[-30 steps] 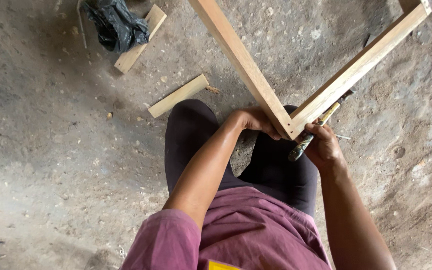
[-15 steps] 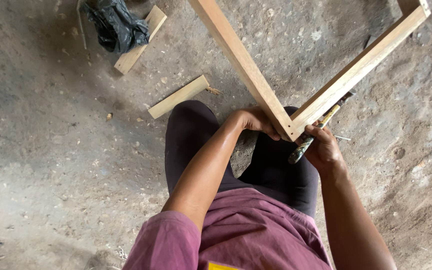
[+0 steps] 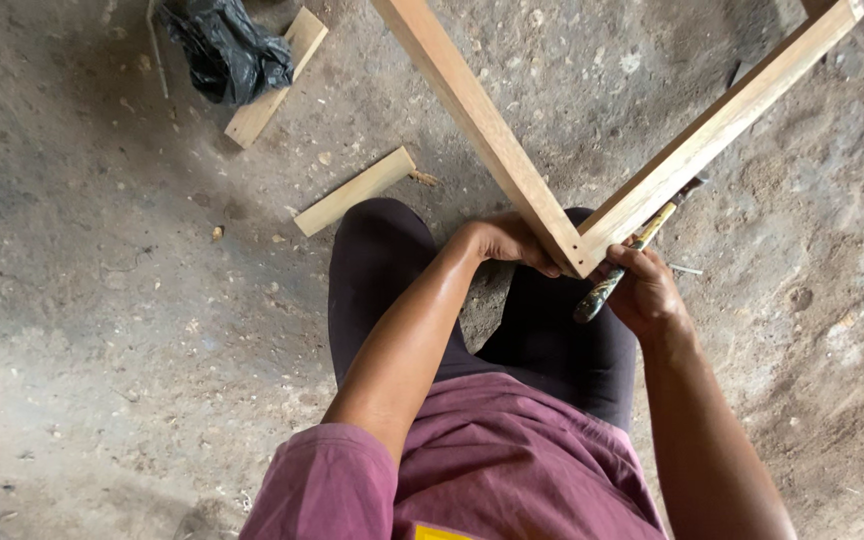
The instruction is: The person sits on the ground and hammers nails into a rectangular wooden frame, attaching a small wooden block to its corner. They reposition the frame, hammer nails at several corners, then stand up and carry the frame across the workshop.
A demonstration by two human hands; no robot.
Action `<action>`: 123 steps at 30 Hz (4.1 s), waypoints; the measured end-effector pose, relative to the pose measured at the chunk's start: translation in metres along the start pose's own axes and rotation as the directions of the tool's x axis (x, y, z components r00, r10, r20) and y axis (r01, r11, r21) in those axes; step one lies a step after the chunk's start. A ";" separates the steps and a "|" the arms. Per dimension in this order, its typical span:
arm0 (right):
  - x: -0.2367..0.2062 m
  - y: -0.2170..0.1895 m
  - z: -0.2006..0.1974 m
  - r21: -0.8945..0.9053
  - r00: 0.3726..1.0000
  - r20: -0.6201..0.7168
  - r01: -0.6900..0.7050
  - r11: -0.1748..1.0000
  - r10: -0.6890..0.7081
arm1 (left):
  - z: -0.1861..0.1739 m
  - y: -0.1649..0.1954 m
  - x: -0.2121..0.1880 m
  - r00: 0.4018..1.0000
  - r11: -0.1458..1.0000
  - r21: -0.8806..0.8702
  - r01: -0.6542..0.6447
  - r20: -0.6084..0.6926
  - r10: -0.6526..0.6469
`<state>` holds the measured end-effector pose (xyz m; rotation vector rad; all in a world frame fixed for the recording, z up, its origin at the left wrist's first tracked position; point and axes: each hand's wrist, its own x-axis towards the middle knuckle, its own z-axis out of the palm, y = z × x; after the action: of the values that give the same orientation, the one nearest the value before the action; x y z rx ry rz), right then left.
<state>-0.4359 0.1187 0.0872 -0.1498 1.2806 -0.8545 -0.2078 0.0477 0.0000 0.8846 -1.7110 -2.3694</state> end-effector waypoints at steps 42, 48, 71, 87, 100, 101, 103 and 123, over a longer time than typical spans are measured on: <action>0.020 0.030 -0.004 0.243 0.992 0.104 0.045 0.969 -0.072 | 0.085 0.031 -0.024 0.749 0.670 -0.719 -0.184 -0.544 -0.378; 0.052 -0.013 -0.044 0.590 0.977 -0.076 0.207 0.781 -0.202 | 0.101 0.030 -0.018 0.682 0.614 -0.737 -0.283 -0.605 -0.412; 0.157 -0.115 -0.062 0.791 0.896 -0.365 0.442 0.423 -0.253 | 0.061 0.066 -0.038 0.682 0.781 -0.543 -0.308 -0.699 -0.216; 0.104 -0.038 -0.090 0.814 0.882 -0.339 0.450 0.367 -0.328 | -0.030 0.113 -0.032 0.828 0.962 -0.273 -0.013 -0.542 -0.142; 0.082 -0.031 -0.102 0.273 0.826 -0.562 0.150 0.950 0.031 | -0.026 0.081 -0.023 0.781 0.949 -0.312 0.036 -0.583 -0.222; 0.075 -0.024 -0.103 0.138 0.763 -0.646 0.155 0.978 -0.030 | -0.026 0.077 -0.022 0.791 0.938 -0.340 0.061 -0.557 -0.253; 0.050 -0.004 -0.091 -0.149 0.709 -0.671 0.157 0.976 -0.216 | -0.027 0.072 -0.022 0.802 0.918 -0.382 0.107 -0.512 -0.307; 0.057 -0.090 0.094 -0.883 0.958 0.272 0.286 0.373 -0.091 | -0.016 0.063 -0.043 0.748 0.938 0.001 -0.346 -0.604 0.276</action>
<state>-0.3934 -0.0125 0.1220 -1.2927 1.4534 -0.1810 -0.1805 0.0273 0.0699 1.0747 -1.3231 -1.6909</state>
